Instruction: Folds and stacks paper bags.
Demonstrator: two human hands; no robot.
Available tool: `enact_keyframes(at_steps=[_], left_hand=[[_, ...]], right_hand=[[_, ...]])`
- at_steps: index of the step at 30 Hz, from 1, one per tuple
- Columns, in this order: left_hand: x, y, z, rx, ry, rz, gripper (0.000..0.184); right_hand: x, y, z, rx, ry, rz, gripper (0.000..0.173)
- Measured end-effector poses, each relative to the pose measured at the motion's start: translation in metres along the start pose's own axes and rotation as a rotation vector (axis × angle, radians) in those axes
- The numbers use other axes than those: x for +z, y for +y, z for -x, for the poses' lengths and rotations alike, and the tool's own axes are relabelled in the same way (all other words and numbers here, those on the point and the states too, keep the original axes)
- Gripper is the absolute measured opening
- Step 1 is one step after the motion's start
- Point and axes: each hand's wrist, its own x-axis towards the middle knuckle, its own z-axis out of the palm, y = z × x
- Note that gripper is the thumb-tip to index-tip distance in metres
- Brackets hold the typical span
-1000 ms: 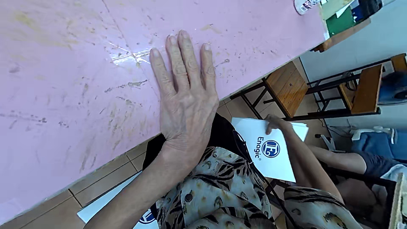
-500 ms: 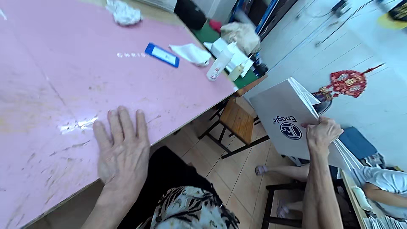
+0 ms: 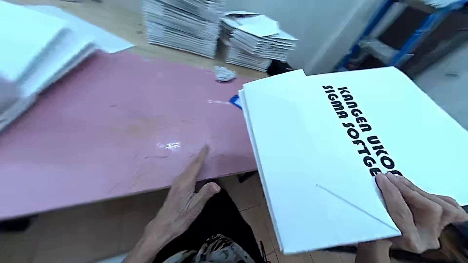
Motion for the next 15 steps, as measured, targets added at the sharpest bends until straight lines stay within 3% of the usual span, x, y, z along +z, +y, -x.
enact_keyframes(at_steps=[3, 5, 7, 8, 12, 15], left_hand=[[-0.003, 0.024, 0.019, -0.218, 0.087, 0.778, 0.096], [-0.006, 0.040, 0.030, -0.353, 0.239, 1.048, 0.066], [-0.009, 0.049, 0.038, -0.446, 0.423, 1.138, 0.019], [-0.010, 0.049, 0.040, -0.478, 0.483, 1.149, 0.011], [-0.009, 0.038, 0.045, -0.561, 0.587, 1.165, 0.019], [-0.002, 0.035, 0.042, -0.573, 0.620, 1.157, 0.019]], right_hand=[[0.049, -0.039, -0.003, -0.047, -0.032, -0.295, 0.018], [0.081, -0.065, -0.001, -0.072, -0.053, -0.493, 0.018], [0.114, -0.087, 0.006, -0.073, -0.043, -0.673, 0.016], [0.130, -0.096, 0.010, -0.072, -0.040, -0.747, 0.015], [0.177, -0.113, 0.029, -0.095, -0.085, -0.908, 0.017], [0.176, -0.104, 0.024, -0.153, -0.251, -0.875, 0.022]])
